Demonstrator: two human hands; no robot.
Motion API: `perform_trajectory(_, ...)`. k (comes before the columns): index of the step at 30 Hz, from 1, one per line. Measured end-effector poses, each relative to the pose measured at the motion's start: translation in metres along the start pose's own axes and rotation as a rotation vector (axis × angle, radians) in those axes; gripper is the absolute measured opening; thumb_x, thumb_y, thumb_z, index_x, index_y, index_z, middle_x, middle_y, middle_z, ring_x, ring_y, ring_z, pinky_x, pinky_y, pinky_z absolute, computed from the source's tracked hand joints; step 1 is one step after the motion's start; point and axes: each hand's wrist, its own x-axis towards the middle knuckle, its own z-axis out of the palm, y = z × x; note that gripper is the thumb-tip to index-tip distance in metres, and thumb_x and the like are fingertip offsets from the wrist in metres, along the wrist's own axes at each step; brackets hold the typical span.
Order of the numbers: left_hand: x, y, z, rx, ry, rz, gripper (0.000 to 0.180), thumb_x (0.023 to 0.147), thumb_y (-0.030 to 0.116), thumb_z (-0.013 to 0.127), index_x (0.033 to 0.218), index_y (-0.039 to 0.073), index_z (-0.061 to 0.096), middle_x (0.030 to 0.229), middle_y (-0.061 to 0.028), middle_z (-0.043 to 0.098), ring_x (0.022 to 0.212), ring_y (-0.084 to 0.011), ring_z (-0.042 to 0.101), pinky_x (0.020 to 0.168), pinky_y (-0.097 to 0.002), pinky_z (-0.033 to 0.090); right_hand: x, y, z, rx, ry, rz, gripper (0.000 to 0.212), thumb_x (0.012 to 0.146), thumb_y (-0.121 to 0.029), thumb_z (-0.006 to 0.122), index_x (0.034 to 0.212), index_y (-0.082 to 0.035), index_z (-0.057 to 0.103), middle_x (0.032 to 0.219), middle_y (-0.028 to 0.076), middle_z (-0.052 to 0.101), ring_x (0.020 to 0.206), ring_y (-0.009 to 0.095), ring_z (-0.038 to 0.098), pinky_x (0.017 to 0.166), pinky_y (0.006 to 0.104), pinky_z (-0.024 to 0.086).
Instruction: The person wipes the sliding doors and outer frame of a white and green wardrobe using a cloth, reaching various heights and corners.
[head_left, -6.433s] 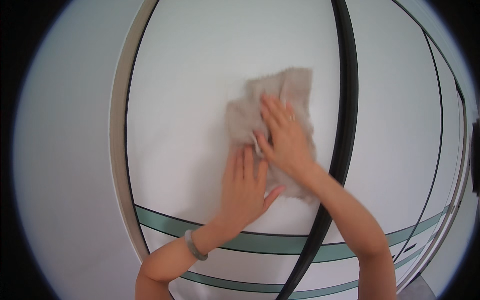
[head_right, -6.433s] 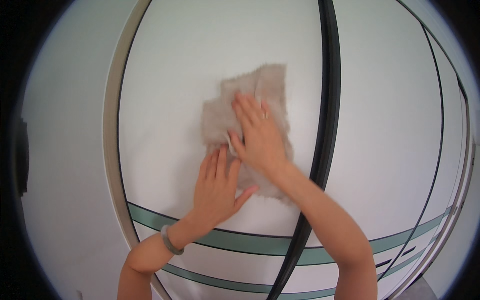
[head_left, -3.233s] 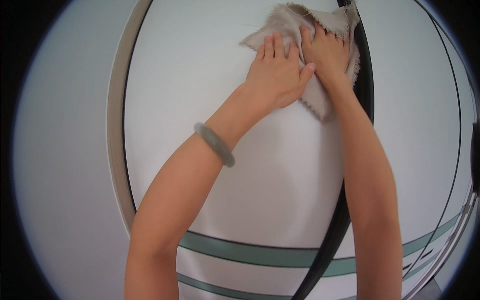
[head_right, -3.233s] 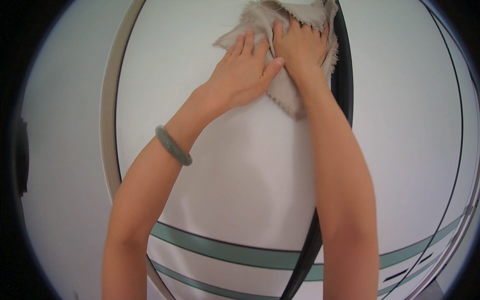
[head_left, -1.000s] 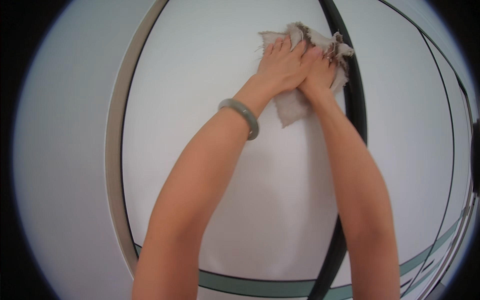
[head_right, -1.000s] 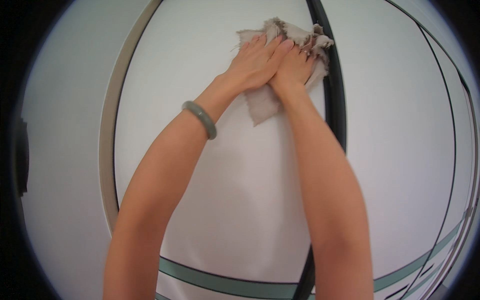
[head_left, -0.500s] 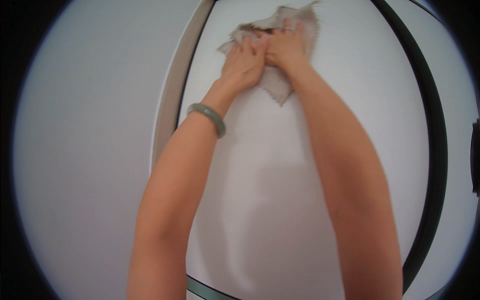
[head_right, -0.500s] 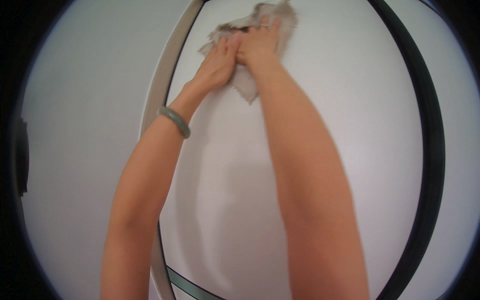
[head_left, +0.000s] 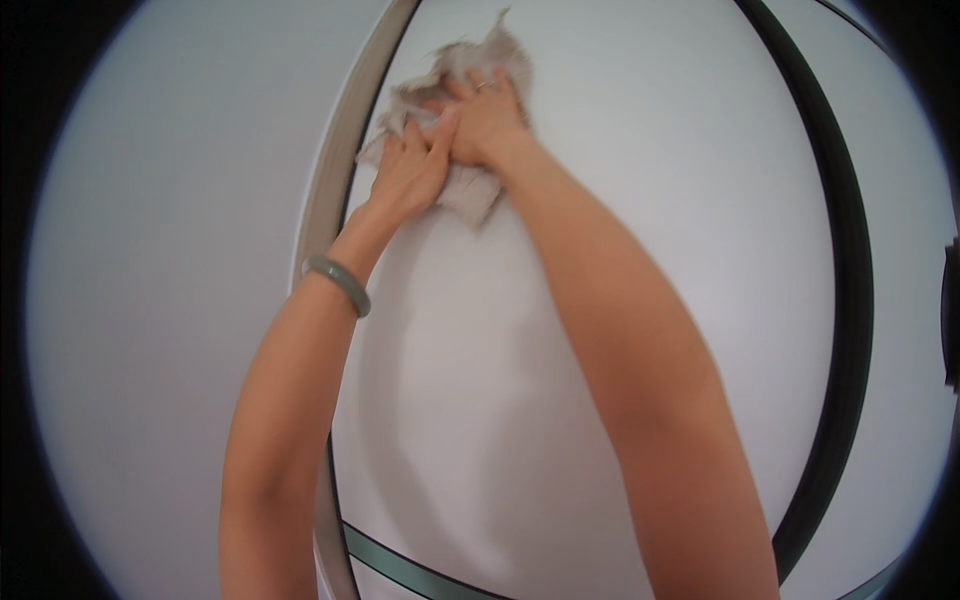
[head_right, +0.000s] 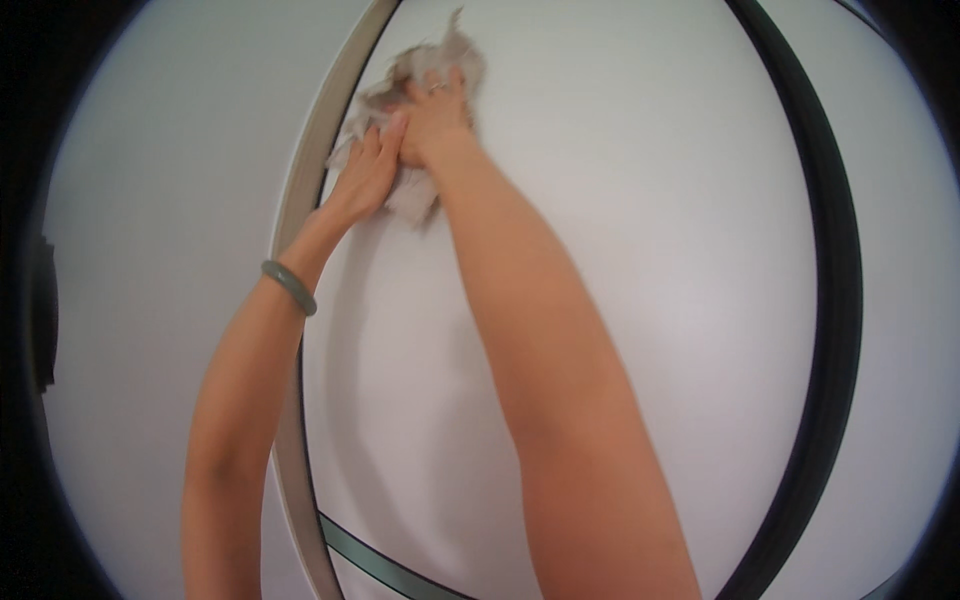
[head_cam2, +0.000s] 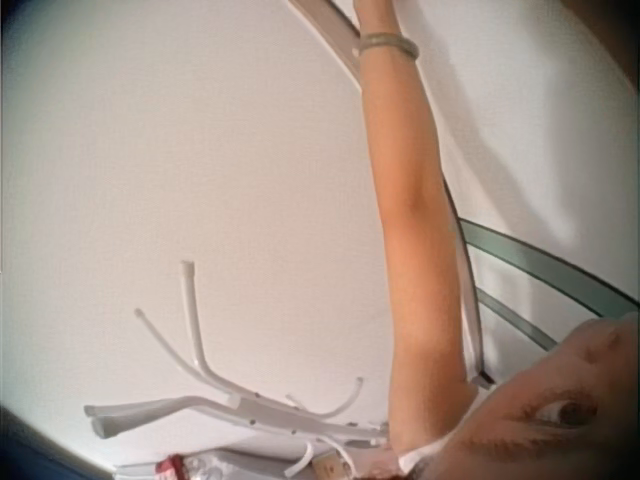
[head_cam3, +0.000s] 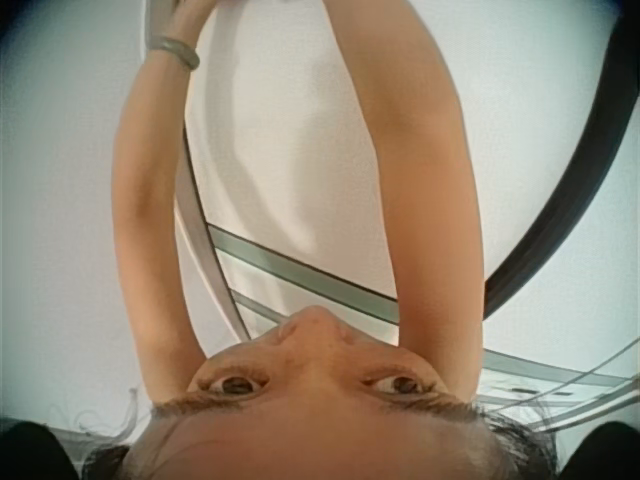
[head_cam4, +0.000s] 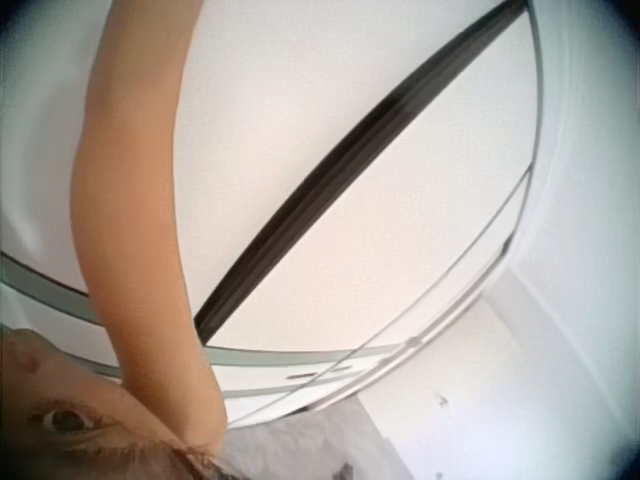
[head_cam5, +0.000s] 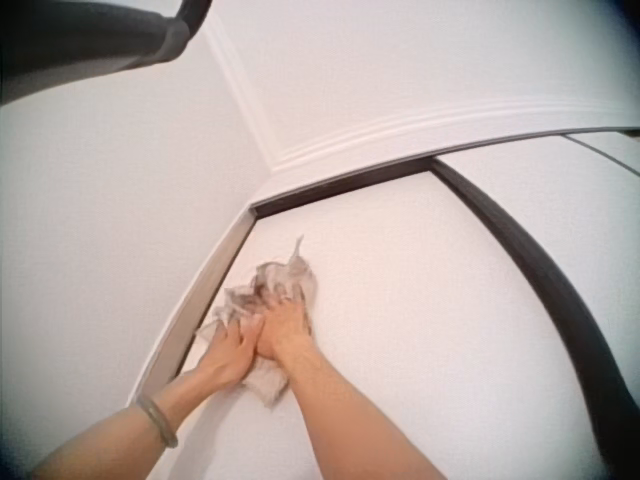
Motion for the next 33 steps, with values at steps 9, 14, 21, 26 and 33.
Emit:
perform_trajectory(9,0.074,0.557,0.243,-0.019,-0.079,0.295,0.098,0.085,0.079,0.018,0.147,0.004,0.028,0.146,-0.03,0.032,0.141,-0.0451,0.02,0.117,-0.0451,0.013,-0.195,0.587,-0.1,-0.251,0.117,0.327,0.062,0.09,-0.062,0.037,0.147,-0.037,0.033,0.157,0.002,0.023,0.142,0.032,0.026,0.114,0.0556,0.018)
perform_trajectory(14,0.047,0.906,0.386,-0.031,0.032,0.446,0.082,0.092,0.069,0.012,0.15,0.013,0.025,0.154,-0.0237,0.021,0.145,-0.0391,0.01,0.118,-0.0434,0.007,-0.366,0.918,-0.2,-0.354,0.169,0.52,0.058,0.092,-0.055,0.035,0.147,-0.036,0.03,0.154,0.009,0.03,0.139,0.038,0.029,0.114,0.0528,0.018)
perform_trajectory(21,0.047,1.281,0.538,-0.114,-0.073,0.534,0.066,0.098,0.056,0.015,0.149,0.016,0.03,0.155,-0.0211,0.021,0.145,-0.0332,0.017,0.118,-0.0397,0.015,-0.545,1.279,-0.299,-0.209,0.164,0.642,0.067,0.09,-0.058,0.026,0.149,-0.028,0.03,0.146,0.018,0.041,0.134,0.039,0.038,0.116,0.0511,0.008)
perform_trajectory(26,0.078,1.431,0.653,0.013,0.001,0.42,0.059,0.1,0.048,0.02,0.149,0.017,0.031,0.153,-0.0204,0.026,0.142,-0.0331,0.023,0.116,-0.0395,0.02,-0.588,1.452,-0.296,-0.154,0.126,0.532,0.062,0.091,-0.056,0.028,0.147,-0.03,0.035,0.139,0.018,0.049,0.128,0.039,0.046,0.112,0.0602,0.006)
perform_trajectory(33,0.21,0.924,0.759,0.247,0.017,0.349,0.06,0.1,0.046,0.02,0.15,0.014,0.027,0.152,-0.0216,0.027,0.141,-0.0354,0.024,0.116,-0.0399,0.018,-0.358,1.186,0.07,-0.059,0.14,0.261,0.058,0.095,-0.056,0.026,0.146,-0.031,0.037,0.146,0.014,0.043,0.135,0.037,0.038,0.114,0.0567,0.01)
